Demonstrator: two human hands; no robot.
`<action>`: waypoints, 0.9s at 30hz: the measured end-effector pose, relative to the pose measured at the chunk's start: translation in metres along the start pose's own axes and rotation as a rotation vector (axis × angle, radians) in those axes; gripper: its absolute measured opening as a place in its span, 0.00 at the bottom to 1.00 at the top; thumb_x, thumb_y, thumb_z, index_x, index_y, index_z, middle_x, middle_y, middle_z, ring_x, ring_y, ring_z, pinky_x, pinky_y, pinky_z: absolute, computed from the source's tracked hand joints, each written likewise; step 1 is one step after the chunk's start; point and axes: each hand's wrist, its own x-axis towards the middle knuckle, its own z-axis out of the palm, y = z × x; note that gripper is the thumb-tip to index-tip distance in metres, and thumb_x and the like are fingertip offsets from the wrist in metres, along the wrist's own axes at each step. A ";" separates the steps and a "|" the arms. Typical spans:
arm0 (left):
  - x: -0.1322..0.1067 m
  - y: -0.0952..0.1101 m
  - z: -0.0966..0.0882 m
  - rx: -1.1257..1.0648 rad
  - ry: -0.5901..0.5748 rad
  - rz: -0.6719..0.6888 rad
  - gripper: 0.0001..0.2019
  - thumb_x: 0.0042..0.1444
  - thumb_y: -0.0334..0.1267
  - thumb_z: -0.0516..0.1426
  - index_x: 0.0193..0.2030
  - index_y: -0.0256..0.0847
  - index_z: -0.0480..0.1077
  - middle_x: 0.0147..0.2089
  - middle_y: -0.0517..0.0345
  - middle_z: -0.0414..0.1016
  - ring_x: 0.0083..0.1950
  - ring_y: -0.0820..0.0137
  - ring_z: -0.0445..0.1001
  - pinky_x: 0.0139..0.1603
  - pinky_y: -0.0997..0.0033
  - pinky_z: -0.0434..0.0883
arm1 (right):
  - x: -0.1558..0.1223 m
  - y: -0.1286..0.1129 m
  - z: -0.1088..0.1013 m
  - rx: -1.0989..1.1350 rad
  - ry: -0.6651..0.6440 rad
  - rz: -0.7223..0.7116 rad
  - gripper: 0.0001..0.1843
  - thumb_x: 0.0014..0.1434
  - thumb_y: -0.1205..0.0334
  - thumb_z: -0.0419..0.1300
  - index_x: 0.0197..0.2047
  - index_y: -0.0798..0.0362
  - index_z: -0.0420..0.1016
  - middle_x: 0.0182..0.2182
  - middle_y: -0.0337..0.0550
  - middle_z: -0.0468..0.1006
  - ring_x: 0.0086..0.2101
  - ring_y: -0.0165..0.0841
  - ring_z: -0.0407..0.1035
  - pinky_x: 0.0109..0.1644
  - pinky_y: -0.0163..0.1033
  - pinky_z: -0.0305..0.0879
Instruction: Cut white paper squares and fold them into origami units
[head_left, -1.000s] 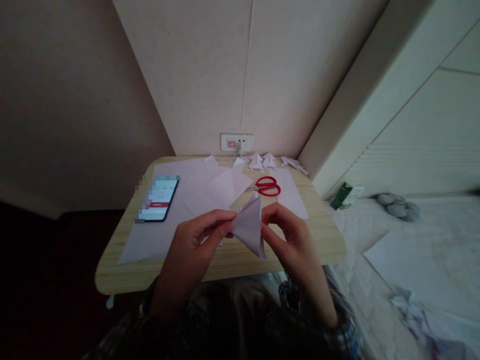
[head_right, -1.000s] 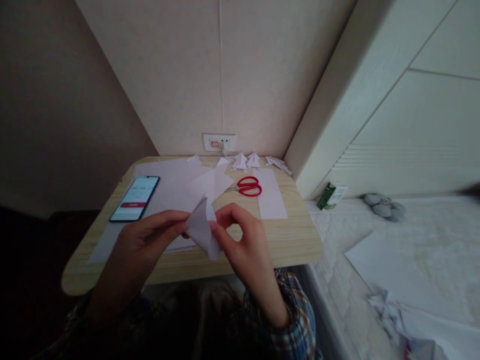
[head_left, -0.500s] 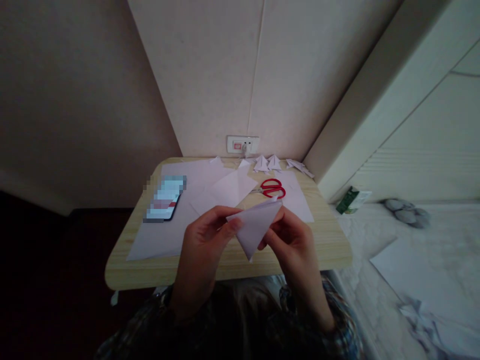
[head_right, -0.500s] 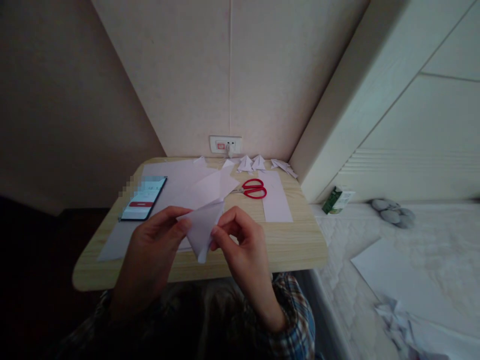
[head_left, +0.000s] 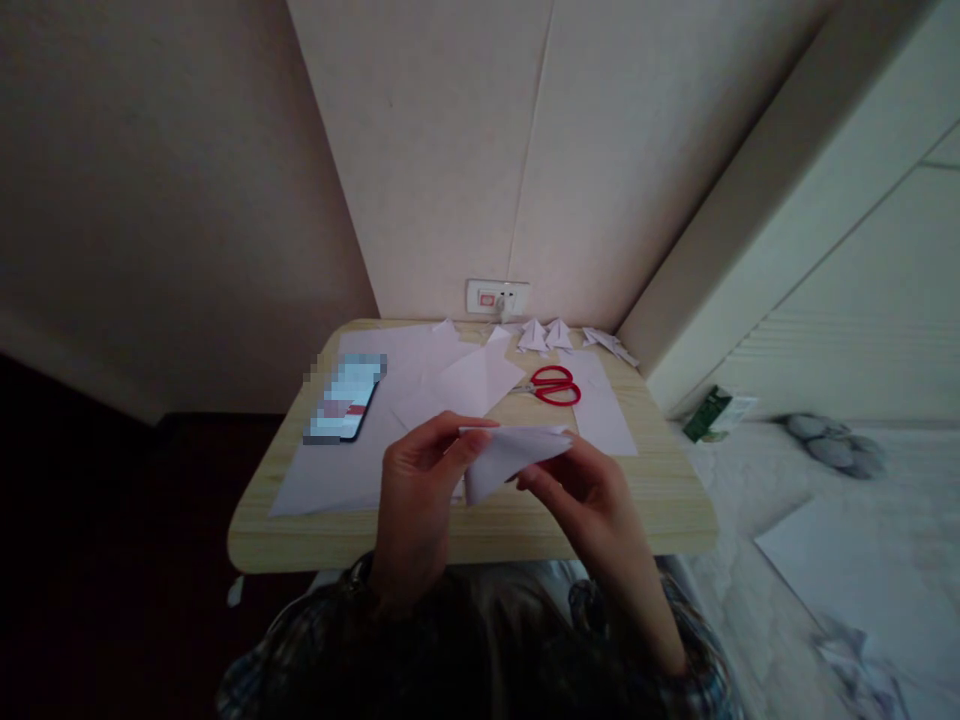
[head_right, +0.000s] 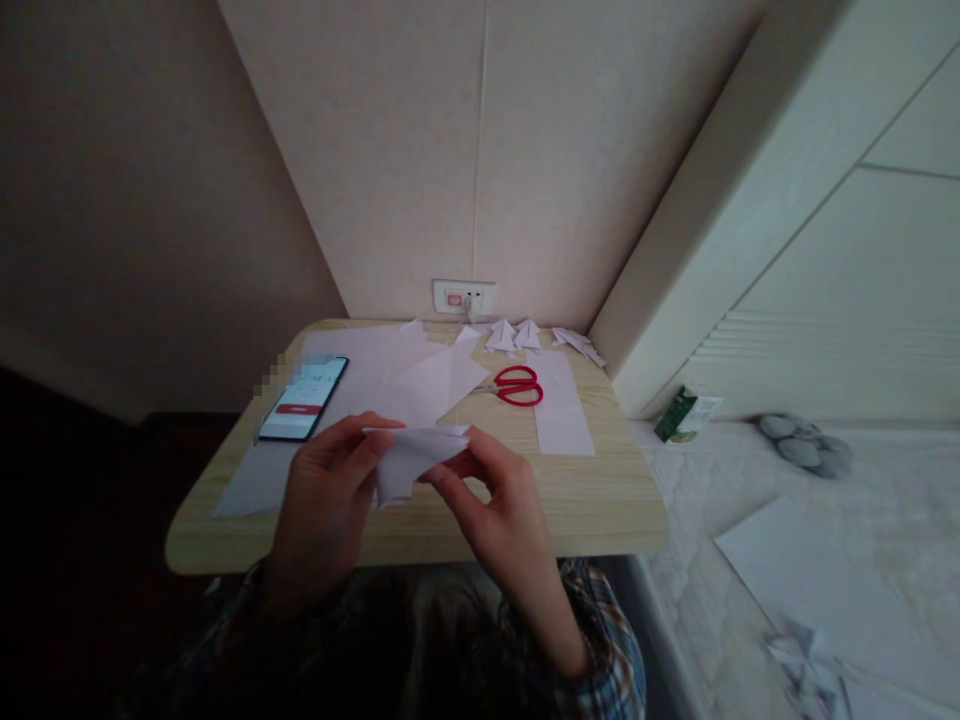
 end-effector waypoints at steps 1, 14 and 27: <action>0.001 0.000 -0.002 0.026 0.008 0.021 0.03 0.47 0.37 0.67 0.27 0.42 0.81 0.26 0.62 0.78 0.30 0.71 0.72 0.29 0.74 0.66 | 0.000 -0.002 -0.002 -0.030 0.015 -0.026 0.07 0.59 0.59 0.64 0.30 0.50 0.77 0.25 0.39 0.82 0.27 0.34 0.77 0.33 0.37 0.75; -0.006 0.012 -0.005 0.256 -0.218 0.099 0.01 0.54 0.35 0.64 0.33 0.42 0.79 0.31 0.63 0.79 0.34 0.70 0.76 0.35 0.75 0.70 | -0.004 -0.005 -0.004 -0.005 0.206 -0.015 0.04 0.57 0.64 0.66 0.30 0.49 0.77 0.21 0.34 0.79 0.25 0.31 0.75 0.30 0.35 0.72; -0.009 0.023 -0.011 0.649 -0.467 0.162 0.11 0.66 0.37 0.53 0.40 0.39 0.77 0.25 0.65 0.70 0.32 0.71 0.73 0.37 0.75 0.69 | -0.002 0.005 -0.014 -0.026 0.210 -0.161 0.03 0.59 0.65 0.67 0.35 0.47 0.80 0.32 0.36 0.79 0.37 0.34 0.72 0.42 0.40 0.66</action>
